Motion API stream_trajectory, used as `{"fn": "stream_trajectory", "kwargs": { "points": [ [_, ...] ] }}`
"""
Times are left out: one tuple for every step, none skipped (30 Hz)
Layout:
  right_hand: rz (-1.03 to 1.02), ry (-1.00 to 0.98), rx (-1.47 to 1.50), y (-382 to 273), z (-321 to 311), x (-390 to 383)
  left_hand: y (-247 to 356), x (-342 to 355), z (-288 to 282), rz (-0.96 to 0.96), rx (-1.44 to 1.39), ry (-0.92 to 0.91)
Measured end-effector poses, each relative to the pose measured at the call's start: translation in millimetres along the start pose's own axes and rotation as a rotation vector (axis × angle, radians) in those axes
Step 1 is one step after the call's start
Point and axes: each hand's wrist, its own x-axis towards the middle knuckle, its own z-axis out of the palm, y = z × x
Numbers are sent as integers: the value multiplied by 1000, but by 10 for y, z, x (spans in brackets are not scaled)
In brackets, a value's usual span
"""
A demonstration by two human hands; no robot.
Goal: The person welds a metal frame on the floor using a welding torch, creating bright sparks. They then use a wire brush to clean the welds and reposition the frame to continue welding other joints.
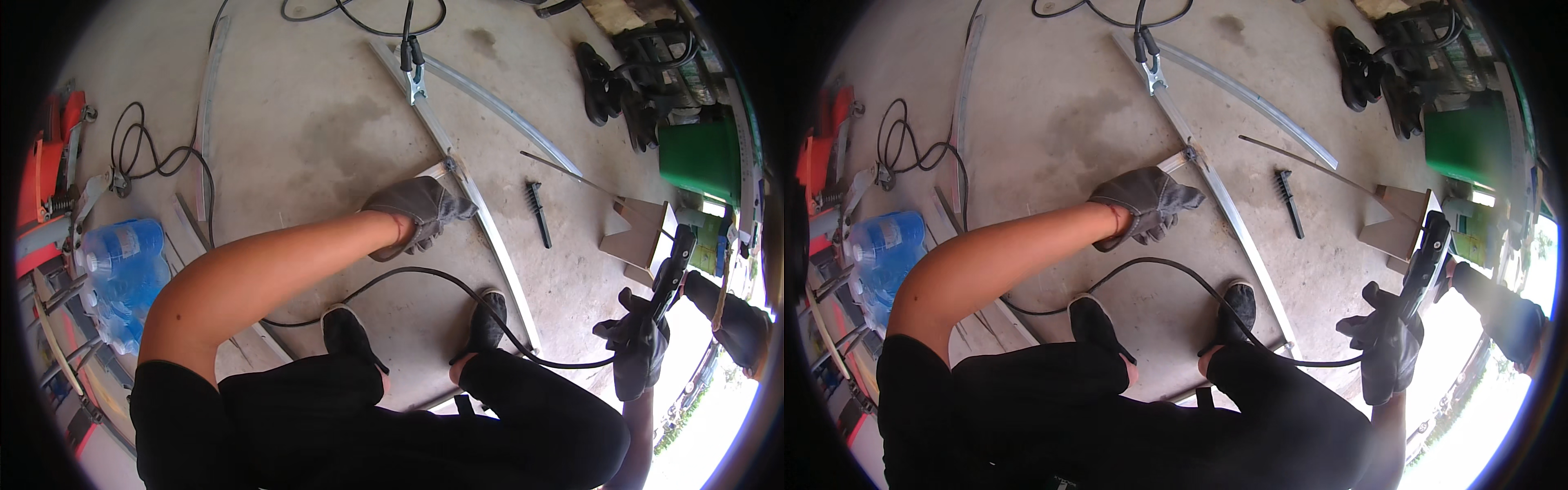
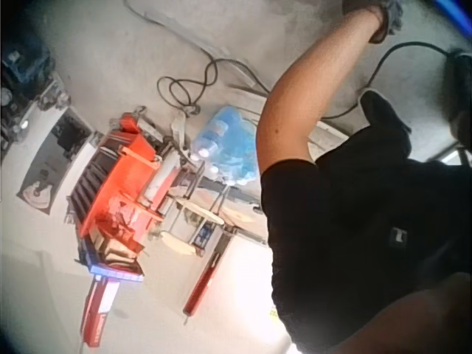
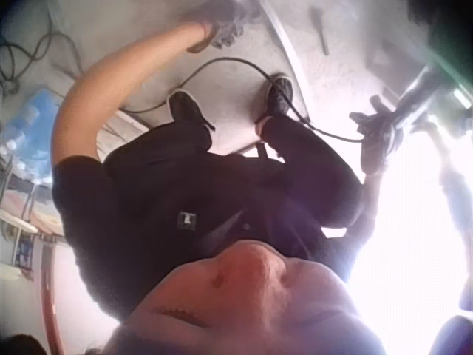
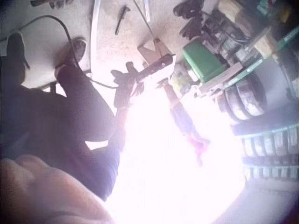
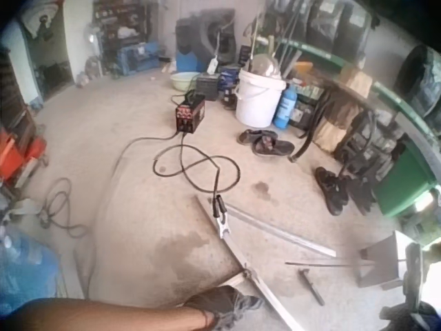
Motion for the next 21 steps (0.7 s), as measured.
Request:
{"fn": "stream_trajectory", "kwargs": {
  "points": [
    [-69, -8, 1, 249, 19, 31, -34, 219, 212, -35, -22, 91],
    [-189, -25, -39, 526, 46, 94, -102, 448, 447, -3, 16, 189],
    [-250, -42, -62, 787, 89, 152, -154, 675, 672, 22, 46, 276],
    [-222, -95, -87, 898, 99, 195, -222, 833, 791, 12, -33, 331],
    [-195, -146, -122, 988, 105, 234, -248, 1010, 914, 20, -99, 381],
    [-24, -121, 15, 916, 255, 280, -268, 1138, 979, 22, -238, 415],
    [135, -68, 164, 844, 405, 345, -262, 1288, 1028, 35, -374, 455],
    [127, -61, 180, 926, 415, 374, -173, 1288, 1120, 8, -450, 476],
    [124, -90, 189, 925, 494, 421, -393, 1485, 1116, 60, -450, 576],
    [122, -101, 198, 923, 596, 422, -650, 1698, 1091, 107, -453, 676],
    [-10, -120, 114, 967, 667, 436, -864, 1938, 1121, 158, -445, 759],
    [-61, -103, 48, 1070, 551, 435, -552, 1813, 1174, 155, -447, 723],
    [-120, -81, -12, 1172, 456, 455, -243, 1662, 1214, 151, -450, 688],
    [-183, -70, -62, 1246, 379, 465, -5, 1401, 1227, 132, -452, 670],
    [-175, -58, -60, 1241, 429, 495, 27, 1251, 1153, 106, -454, 682],
    [-164, -44, -59, 1235, 481, 517, -15, 1241, 1107, 154, -359, 788],
    [-17, -70, 84, 1032, 542, 503, -52, 1284, 1083, 205, -263, 882],
    [21, -83, 101, 977, 602, 503, -93, 1329, 1062, 256, -163, 972],
    [65, -79, 116, 951, 608, 514, -18, 1301, 1039, 191, -133, 919],
    [109, -75, 131, 914, 622, 527, 52, 1273, 1011, 127, -101, 865],
    [211, -67, 151, 816, 683, 539, 59, 1253, 999, 60, -69, 817]
  ]
}}
